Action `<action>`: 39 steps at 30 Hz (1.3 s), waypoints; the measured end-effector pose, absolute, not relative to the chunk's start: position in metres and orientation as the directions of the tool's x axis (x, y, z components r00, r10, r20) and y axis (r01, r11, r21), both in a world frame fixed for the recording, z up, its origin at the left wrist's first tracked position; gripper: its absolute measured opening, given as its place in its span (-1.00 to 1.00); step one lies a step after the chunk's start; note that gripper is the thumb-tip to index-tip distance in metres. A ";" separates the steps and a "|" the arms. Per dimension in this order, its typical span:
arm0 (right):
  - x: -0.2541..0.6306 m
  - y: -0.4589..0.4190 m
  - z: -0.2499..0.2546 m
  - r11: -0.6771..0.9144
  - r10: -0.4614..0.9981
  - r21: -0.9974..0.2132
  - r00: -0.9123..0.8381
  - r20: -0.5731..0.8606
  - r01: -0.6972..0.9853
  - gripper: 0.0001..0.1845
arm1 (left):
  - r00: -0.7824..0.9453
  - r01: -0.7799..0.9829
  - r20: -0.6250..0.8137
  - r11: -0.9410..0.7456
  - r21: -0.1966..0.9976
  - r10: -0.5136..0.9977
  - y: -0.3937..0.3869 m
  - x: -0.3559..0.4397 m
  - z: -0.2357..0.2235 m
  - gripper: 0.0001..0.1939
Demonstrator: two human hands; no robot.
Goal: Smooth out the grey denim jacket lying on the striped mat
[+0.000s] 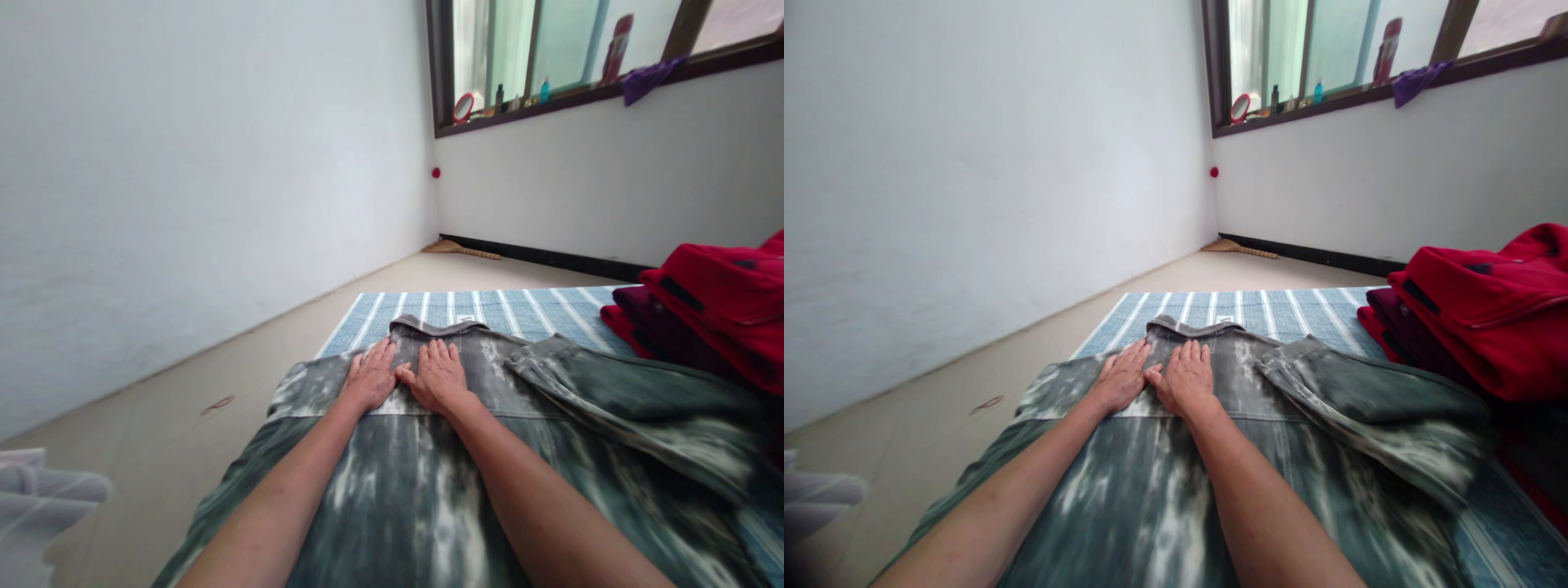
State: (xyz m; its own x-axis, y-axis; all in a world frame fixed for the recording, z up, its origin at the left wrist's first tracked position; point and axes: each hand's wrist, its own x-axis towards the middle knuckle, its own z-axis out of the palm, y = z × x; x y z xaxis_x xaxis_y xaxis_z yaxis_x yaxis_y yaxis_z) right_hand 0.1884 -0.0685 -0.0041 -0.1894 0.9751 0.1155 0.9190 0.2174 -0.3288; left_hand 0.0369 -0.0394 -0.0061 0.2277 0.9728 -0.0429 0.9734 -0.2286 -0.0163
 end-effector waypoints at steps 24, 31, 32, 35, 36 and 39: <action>0.189 -0.069 -0.003 0.218 0.975 -0.324 -0.187 0.123 0.921 -0.12 | 0.229 0.973 -0.036 -0.229 -0.008 0.973 -0.038 0.036 -0.007 -0.36; 0.189 -0.070 -0.002 0.218 0.975 -0.321 -0.191 0.112 0.922 -0.12 | 0.224 0.975 -0.037 -0.224 0.003 0.974 -0.038 0.036 -0.008 -0.35; 0.188 -0.069 -0.002 0.217 0.975 -0.321 -0.191 0.111 0.922 -0.12 | 0.225 0.974 -0.036 -0.225 0.003 0.974 -0.038 0.036 -0.008 -0.35; 0.188 -0.069 -0.003 0.215 0.976 -0.321 -0.191 0.106 0.922 -0.12 | 0.224 0.975 -0.043 -0.224 0.003 0.974 -0.038 0.036 -0.008 -0.36; 0.188 -0.068 -0.004 0.214 0.976 -0.321 -0.191 0.102 0.922 -0.12 | 0.223 0.975 -0.046 -0.223 0.003 0.974 -0.038 0.036 -0.008 -0.36; 0.188 -0.068 -0.004 0.213 0.977 -0.322 -0.192 0.096 0.923 -0.11 | 0.223 0.975 -0.044 -0.223 -0.001 0.974 -0.039 0.036 -0.008 -0.36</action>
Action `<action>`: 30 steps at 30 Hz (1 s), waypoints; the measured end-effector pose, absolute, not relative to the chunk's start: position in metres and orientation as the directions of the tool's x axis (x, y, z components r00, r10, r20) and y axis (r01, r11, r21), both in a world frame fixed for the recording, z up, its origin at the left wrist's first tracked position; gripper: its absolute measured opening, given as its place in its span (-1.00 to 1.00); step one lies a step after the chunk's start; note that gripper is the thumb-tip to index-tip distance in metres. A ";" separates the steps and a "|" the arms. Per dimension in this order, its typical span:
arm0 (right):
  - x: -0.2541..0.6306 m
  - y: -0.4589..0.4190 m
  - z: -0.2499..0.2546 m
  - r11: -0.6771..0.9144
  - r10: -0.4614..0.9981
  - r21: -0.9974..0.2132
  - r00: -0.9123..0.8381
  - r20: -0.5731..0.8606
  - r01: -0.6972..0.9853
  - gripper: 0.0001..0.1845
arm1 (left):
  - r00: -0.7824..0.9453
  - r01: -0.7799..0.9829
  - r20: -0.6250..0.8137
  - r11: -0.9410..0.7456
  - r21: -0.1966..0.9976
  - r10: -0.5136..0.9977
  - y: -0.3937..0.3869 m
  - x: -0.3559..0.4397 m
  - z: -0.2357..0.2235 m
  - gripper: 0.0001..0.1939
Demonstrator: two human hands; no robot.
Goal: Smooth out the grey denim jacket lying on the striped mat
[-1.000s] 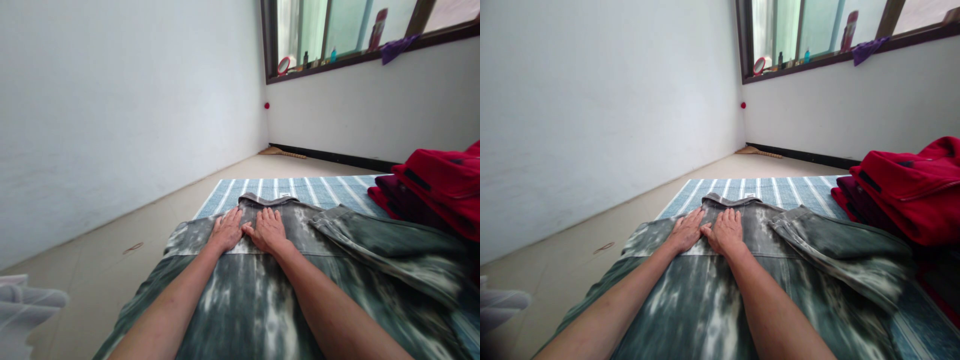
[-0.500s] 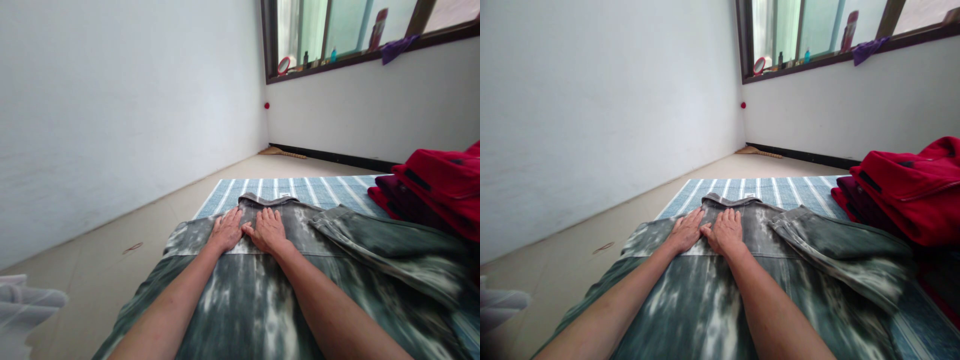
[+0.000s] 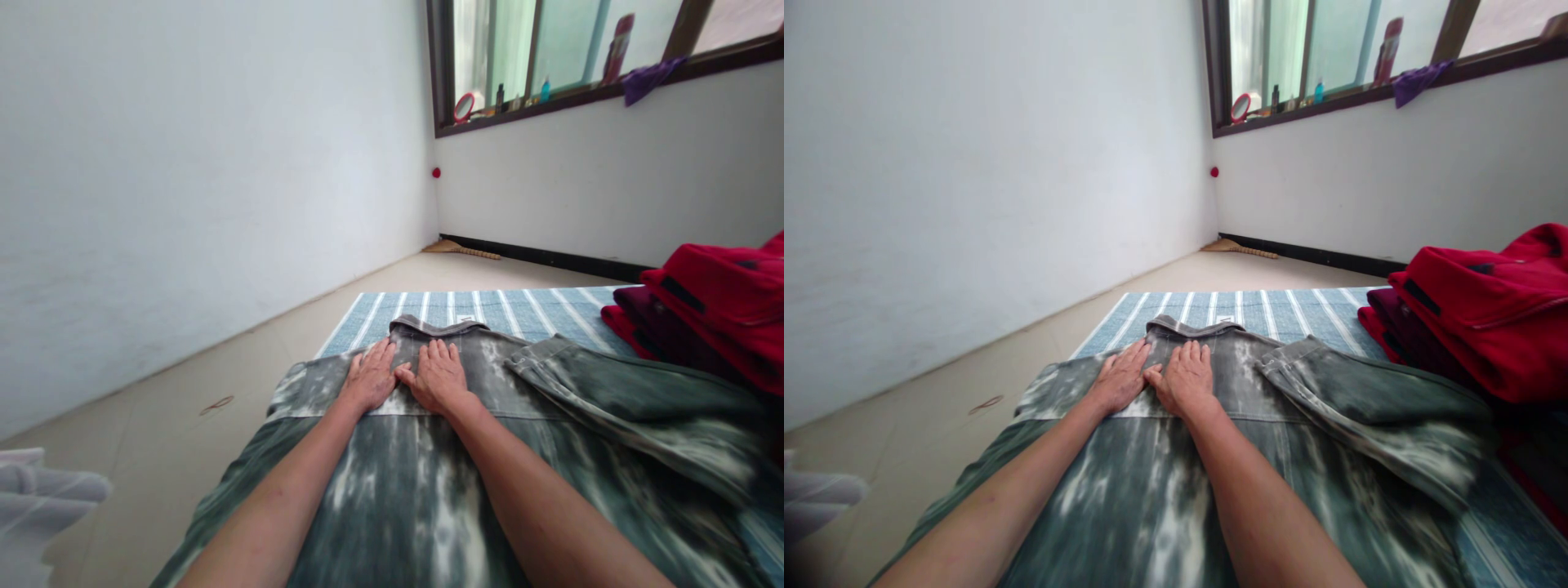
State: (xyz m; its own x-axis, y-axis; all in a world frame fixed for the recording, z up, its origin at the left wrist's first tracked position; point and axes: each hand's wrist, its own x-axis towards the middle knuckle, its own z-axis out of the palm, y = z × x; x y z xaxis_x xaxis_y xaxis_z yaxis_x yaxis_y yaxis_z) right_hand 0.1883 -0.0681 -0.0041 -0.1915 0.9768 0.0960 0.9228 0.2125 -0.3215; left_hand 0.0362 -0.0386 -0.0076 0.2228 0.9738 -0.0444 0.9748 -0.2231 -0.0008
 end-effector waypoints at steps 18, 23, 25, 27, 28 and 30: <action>0.188 -0.070 -0.004 0.221 0.973 -0.323 -0.185 0.139 0.920 -0.13 | 0.224 0.974 -0.051 -0.225 -0.016 0.973 -0.040 0.037 -0.005 -0.37; 0.188 -0.069 -0.004 0.215 0.975 -0.323 -0.181 0.132 0.922 -0.12 | 0.223 0.974 -0.050 -0.224 -0.019 0.974 -0.040 0.037 -0.004 -0.37; 0.188 -0.069 -0.005 0.216 0.975 -0.323 -0.185 0.125 0.921 -0.12 | 0.224 0.974 -0.050 -0.225 -0.018 0.973 -0.041 0.038 -0.004 -0.37; 0.188 -0.069 -0.005 0.217 0.974 -0.323 -0.184 0.131 0.921 -0.12 | 0.223 0.974 -0.052 -0.224 -0.015 0.973 -0.041 0.038 -0.003 -0.36; 0.188 -0.069 -0.005 0.217 0.974 -0.323 -0.183 0.134 0.921 -0.12 | 0.223 0.975 -0.053 -0.224 -0.013 0.973 -0.041 0.039 -0.003 -0.36; 0.188 -0.069 -0.005 0.218 0.974 -0.323 -0.182 0.137 0.921 -0.12 | 0.223 0.975 -0.053 -0.224 -0.012 0.973 -0.041 0.039 -0.003 -0.37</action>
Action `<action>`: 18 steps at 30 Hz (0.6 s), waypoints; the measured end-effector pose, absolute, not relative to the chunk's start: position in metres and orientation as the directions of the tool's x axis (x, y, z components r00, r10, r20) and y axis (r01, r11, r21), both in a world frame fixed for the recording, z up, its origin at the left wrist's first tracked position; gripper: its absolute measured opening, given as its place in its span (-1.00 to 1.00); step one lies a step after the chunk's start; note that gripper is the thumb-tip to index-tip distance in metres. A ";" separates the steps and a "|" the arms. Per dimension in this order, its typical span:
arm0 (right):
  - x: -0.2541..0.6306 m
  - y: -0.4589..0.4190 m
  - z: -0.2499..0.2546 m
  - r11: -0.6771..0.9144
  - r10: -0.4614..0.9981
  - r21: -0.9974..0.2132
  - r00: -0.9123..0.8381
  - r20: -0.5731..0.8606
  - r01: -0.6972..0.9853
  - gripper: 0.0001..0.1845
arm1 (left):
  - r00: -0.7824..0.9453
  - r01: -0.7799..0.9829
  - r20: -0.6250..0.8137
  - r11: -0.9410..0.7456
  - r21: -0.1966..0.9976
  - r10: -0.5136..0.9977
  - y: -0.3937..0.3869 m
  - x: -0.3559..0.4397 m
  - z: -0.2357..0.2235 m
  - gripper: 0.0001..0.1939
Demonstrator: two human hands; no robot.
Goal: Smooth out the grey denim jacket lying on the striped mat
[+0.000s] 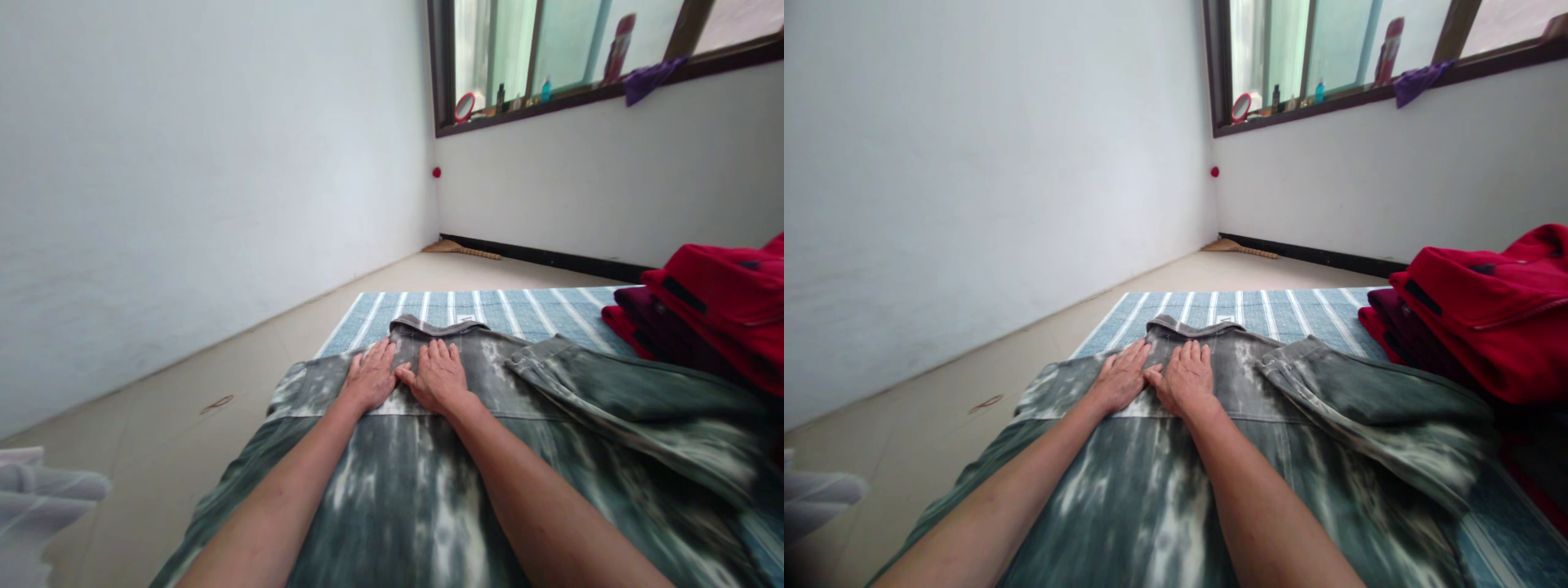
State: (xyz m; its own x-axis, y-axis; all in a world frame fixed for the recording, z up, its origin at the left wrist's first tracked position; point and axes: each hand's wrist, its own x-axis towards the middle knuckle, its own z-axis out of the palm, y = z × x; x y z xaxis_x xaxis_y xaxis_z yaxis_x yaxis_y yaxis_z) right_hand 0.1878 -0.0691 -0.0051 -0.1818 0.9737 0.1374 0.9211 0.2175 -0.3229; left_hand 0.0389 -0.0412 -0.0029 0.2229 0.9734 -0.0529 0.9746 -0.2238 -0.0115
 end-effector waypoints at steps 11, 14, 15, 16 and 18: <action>0.188 -0.069 -0.005 0.217 0.974 -0.318 -0.184 0.131 0.923 -0.12 | 0.227 0.974 -0.043 -0.227 -0.012 0.973 -0.039 0.036 -0.006 -0.37; 0.188 -0.069 -0.005 0.216 0.975 -0.320 -0.183 0.129 0.923 -0.12 | 0.231 0.973 -0.025 -0.231 -0.011 0.973 -0.038 0.036 -0.008 -0.37; 0.188 -0.069 -0.005 0.214 0.975 -0.319 -0.181 0.131 0.923 -0.12 | 0.231 0.973 -0.022 -0.231 -0.010 0.973 -0.038 0.036 -0.008 -0.38; 0.188 -0.069 -0.005 0.213 0.975 -0.319 -0.180 0.132 0.923 -0.12 | 0.231 0.973 -0.020 -0.231 -0.010 0.973 -0.038 0.036 -0.009 -0.38; 0.188 -0.069 -0.004 0.215 0.974 -0.319 -0.181 0.134 0.923 -0.12 | 0.230 0.973 -0.023 -0.230 -0.010 0.973 -0.038 0.036 -0.008 -0.38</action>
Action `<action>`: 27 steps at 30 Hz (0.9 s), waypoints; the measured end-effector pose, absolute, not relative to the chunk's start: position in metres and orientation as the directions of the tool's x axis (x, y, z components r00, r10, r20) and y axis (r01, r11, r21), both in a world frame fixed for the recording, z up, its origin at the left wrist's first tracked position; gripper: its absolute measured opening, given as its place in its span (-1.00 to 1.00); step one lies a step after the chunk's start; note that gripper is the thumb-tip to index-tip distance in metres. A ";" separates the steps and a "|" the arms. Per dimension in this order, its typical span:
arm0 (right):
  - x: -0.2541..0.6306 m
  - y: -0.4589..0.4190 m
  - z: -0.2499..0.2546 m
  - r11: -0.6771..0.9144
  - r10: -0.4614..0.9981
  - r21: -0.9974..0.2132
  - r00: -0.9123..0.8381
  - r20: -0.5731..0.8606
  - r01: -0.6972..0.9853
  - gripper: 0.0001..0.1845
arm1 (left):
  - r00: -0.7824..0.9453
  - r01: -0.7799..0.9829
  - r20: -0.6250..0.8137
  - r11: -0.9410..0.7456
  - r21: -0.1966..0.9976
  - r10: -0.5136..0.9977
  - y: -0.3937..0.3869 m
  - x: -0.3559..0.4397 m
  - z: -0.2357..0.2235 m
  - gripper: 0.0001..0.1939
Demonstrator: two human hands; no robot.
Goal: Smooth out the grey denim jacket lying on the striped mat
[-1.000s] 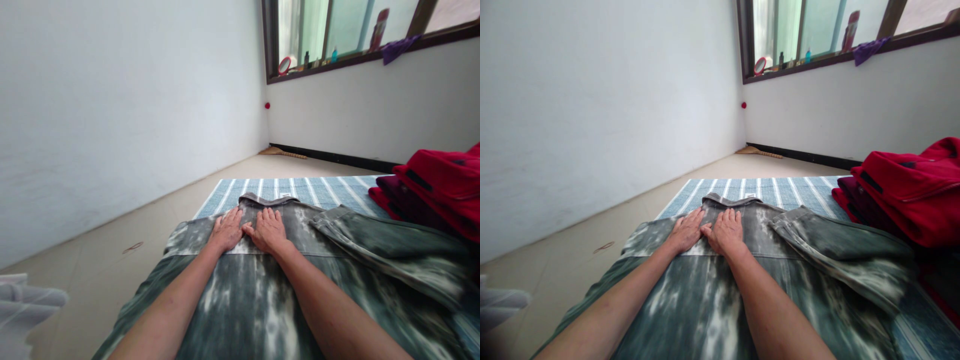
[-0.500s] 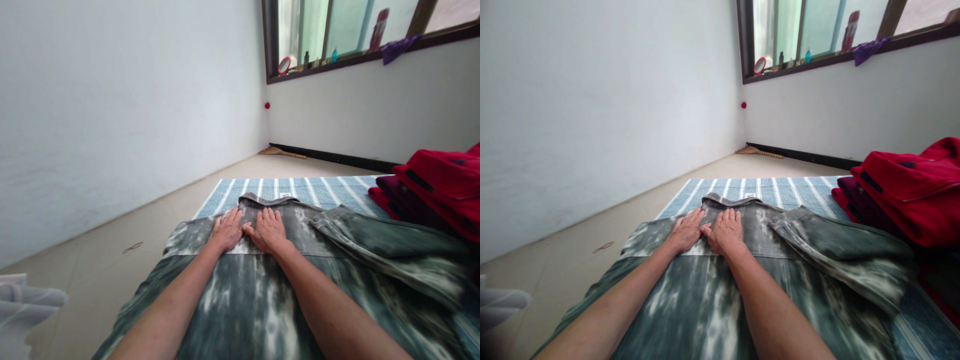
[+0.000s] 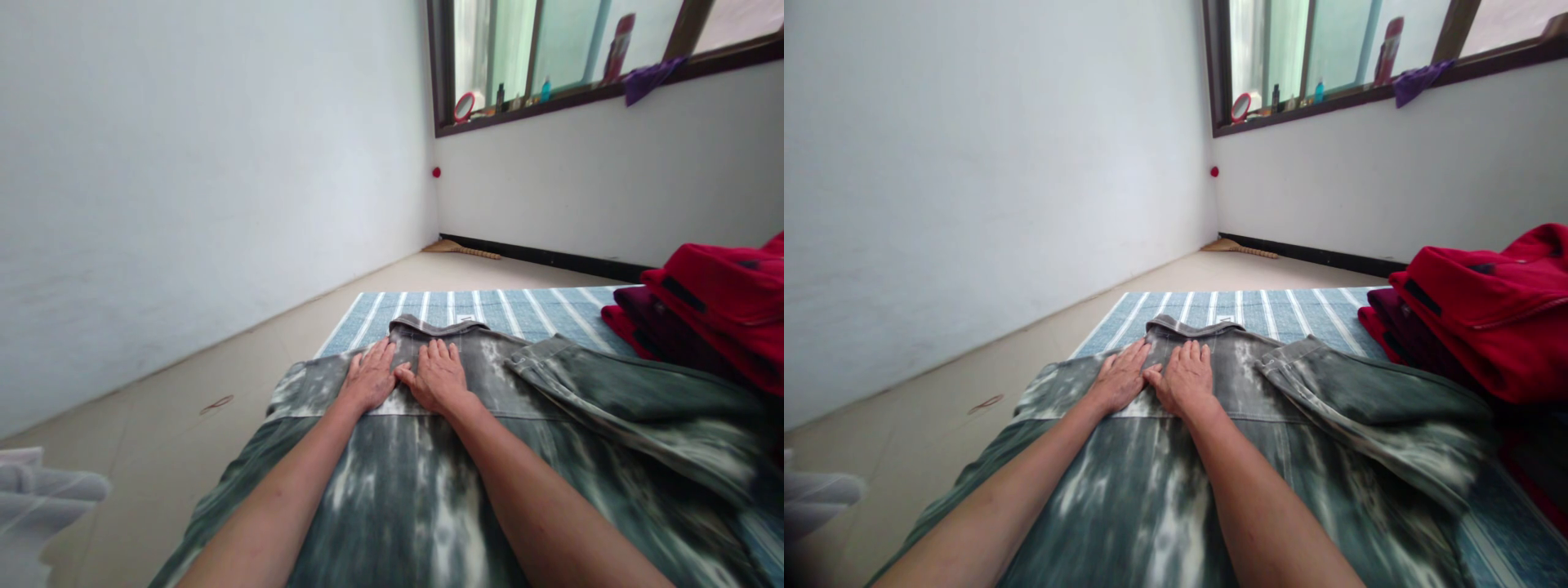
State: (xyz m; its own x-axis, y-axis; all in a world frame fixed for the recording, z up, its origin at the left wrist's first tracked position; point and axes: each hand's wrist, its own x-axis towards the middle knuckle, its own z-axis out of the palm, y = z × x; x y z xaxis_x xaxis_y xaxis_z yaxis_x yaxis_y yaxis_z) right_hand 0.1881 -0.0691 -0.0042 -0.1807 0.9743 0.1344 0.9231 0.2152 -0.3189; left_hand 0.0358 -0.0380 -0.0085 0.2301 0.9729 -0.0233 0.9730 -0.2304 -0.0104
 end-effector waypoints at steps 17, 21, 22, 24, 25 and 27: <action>0.188 -0.069 -0.004 0.215 0.975 -0.316 -0.186 0.120 0.924 -0.11 | 0.230 0.973 -0.044 -0.230 -0.006 0.972 -0.039 0.036 -0.007 -0.35; 0.188 -0.068 -0.005 0.215 0.975 -0.319 -0.187 0.116 0.923 -0.11 | 0.222 0.975 -0.049 -0.223 -0.011 0.974 -0.039 0.036 -0.006 -0.36; 0.188 -0.068 -0.005 0.216 0.975 -0.321 -0.187 0.119 0.922 -0.11 | 0.222 0.975 -0.047 -0.223 -0.013 0.974 -0.038 0.036 -0.007 -0.36; 0.188 -0.068 -0.005 0.219 0.974 -0.323 -0.188 0.124 0.921 -0.11 | 0.224 0.974 -0.042 -0.225 -0.015 0.974 -0.038 0.036 -0.007 -0.36; 0.188 -0.068 -0.005 0.219 0.974 -0.324 -0.188 0.126 0.920 -0.11 | 0.225 0.974 -0.041 -0.226 -0.018 0.973 -0.038 0.036 -0.007 -0.35; 0.188 -0.068 -0.005 0.219 0.974 -0.324 -0.186 0.130 0.920 -0.11 | 0.227 0.973 -0.041 -0.229 -0.025 0.973 -0.038 0.035 -0.008 -0.34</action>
